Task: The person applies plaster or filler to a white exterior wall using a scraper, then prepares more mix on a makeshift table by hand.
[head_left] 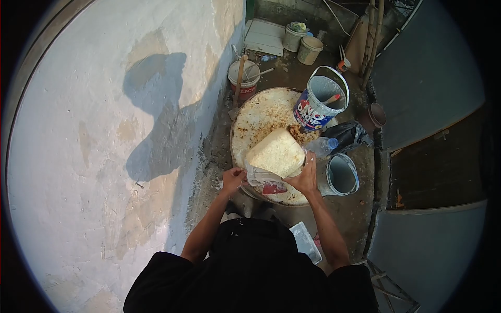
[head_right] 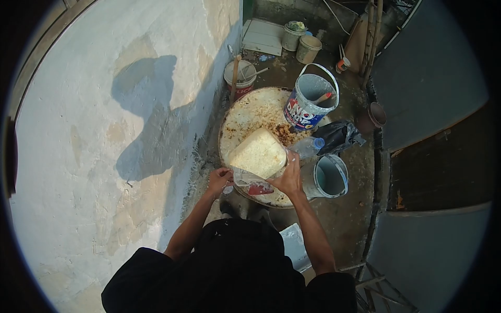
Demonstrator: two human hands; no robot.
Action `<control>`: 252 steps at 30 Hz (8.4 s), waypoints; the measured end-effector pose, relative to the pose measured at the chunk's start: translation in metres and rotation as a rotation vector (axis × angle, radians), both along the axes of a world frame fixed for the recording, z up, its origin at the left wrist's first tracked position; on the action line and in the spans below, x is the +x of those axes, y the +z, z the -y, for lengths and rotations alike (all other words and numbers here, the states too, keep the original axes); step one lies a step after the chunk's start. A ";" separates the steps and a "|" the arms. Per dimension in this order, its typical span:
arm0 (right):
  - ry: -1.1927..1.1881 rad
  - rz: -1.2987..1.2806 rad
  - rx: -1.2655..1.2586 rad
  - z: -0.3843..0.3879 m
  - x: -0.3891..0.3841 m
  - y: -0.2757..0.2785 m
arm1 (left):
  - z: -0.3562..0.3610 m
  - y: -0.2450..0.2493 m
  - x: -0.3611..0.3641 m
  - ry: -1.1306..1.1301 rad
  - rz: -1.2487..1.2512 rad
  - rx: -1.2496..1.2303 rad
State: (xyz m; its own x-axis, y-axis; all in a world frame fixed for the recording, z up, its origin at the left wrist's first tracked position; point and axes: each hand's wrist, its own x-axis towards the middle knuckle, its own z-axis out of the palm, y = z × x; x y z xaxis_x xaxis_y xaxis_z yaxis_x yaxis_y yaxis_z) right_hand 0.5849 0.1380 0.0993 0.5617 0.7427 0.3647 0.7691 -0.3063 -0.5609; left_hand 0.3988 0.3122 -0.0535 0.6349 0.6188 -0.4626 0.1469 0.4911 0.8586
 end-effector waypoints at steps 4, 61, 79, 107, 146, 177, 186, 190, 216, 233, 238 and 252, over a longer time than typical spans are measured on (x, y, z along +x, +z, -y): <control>0.042 0.031 0.075 0.003 0.003 -0.009 | 0.000 -0.002 0.001 0.001 0.017 0.048; 0.127 0.150 0.052 0.013 0.023 0.004 | -0.003 0.002 0.005 -0.023 -0.010 0.081; 0.129 0.080 0.022 0.017 0.030 0.001 | -0.004 0.001 0.006 -0.024 -0.021 0.080; 0.206 0.156 -0.052 0.008 0.036 0.008 | -0.003 -0.008 0.009 0.019 -0.005 0.090; 0.221 0.062 -0.014 -0.008 0.035 0.007 | -0.006 0.007 0.008 -0.041 -0.043 0.116; -0.383 -0.915 0.320 -0.104 0.065 -0.064 | -0.004 -0.014 0.008 0.016 -0.039 0.145; -0.406 -1.526 0.534 -0.134 0.061 -0.091 | 0.000 -0.012 0.008 -0.012 -0.095 0.170; -0.557 -1.548 0.508 -0.132 0.071 -0.108 | 0.002 -0.009 0.008 -0.013 -0.105 0.177; -0.731 -0.650 0.186 -0.010 0.026 -0.101 | 0.012 -0.032 0.042 0.186 -0.070 0.185; -0.571 -0.378 0.518 -0.033 0.055 -0.068 | 0.031 -0.032 0.055 0.110 0.307 -0.410; -0.477 -0.320 0.456 -0.033 0.033 -0.026 | 0.034 -0.027 0.059 0.122 0.352 -0.470; 0.079 -0.419 -0.115 0.046 0.013 0.046 | 0.033 -0.002 0.052 0.024 0.577 -0.661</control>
State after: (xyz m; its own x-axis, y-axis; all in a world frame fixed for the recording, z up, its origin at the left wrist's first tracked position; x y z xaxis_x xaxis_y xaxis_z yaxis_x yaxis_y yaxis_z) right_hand 0.5978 0.0921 0.1449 0.5829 0.8120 0.0299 0.5062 -0.3341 -0.7951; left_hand 0.4507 0.2794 -0.0557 0.8705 0.3539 -0.3419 -0.2393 0.9116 0.3343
